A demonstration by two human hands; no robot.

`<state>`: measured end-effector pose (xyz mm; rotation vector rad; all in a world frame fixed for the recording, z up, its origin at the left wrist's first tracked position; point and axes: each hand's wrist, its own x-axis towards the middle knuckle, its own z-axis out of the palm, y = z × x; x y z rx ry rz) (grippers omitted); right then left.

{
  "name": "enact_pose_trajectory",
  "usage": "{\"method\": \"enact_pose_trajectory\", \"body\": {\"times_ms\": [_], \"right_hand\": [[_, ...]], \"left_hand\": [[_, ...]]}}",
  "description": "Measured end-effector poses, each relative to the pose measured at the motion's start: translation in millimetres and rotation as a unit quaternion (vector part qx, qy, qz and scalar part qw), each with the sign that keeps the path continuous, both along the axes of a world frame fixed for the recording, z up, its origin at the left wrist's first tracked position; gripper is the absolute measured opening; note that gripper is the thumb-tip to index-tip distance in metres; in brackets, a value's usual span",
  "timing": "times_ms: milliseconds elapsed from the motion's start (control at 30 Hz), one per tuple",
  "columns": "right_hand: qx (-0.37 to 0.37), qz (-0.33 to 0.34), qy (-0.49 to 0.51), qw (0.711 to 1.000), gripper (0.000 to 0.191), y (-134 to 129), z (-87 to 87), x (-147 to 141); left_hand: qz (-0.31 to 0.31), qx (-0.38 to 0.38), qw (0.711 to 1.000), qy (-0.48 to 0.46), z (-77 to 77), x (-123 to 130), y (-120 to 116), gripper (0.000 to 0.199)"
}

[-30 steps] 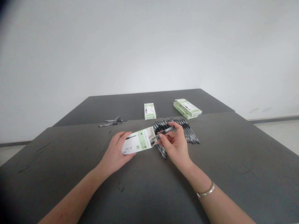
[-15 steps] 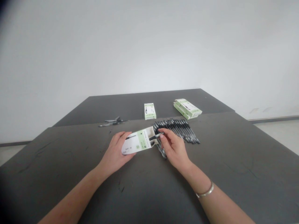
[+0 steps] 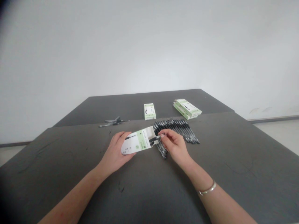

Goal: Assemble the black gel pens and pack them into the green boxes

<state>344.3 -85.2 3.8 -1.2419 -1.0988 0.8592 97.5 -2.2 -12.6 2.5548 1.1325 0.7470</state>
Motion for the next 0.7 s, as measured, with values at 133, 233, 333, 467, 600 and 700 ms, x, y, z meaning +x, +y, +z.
{"method": "enact_pose_trajectory", "body": {"times_ms": [133, 233, 333, 467, 600, 700], "right_hand": [[-0.006, 0.016, -0.009, 1.000, 0.025, 0, -0.1, -1], [0.006, 0.019, -0.013, 1.000, 0.023, 1, -1.4, -3], [0.035, 0.012, -0.032, 0.999, 0.020, 2, -4.6, -5], [0.044, 0.007, -0.067, 0.997, 0.017, 3, -9.2, -3], [0.050, -0.003, -0.077, 0.996, 0.017, 4, -10.1, -1], [0.052, 0.004, -0.084, 0.995, 0.017, 4, -10.0, -2]], "left_hand": [[-0.005, 0.005, 1.000, -0.003, -0.7, 0, 0, 0.069], [-0.004, 0.008, 1.000, -0.004, -1.2, -1, 0, 0.069], [-0.002, 0.008, 1.000, -0.004, -1.7, -1, 0, 0.070], [0.000, 0.003, 1.000, -0.010, -1.4, 0, 0, 0.069], [0.001, 0.000, 1.000, -0.007, -0.2, 0, 0, 0.068], [-0.006, 0.004, 1.000, -0.002, 0.4, 0, -1, 0.067]]}}
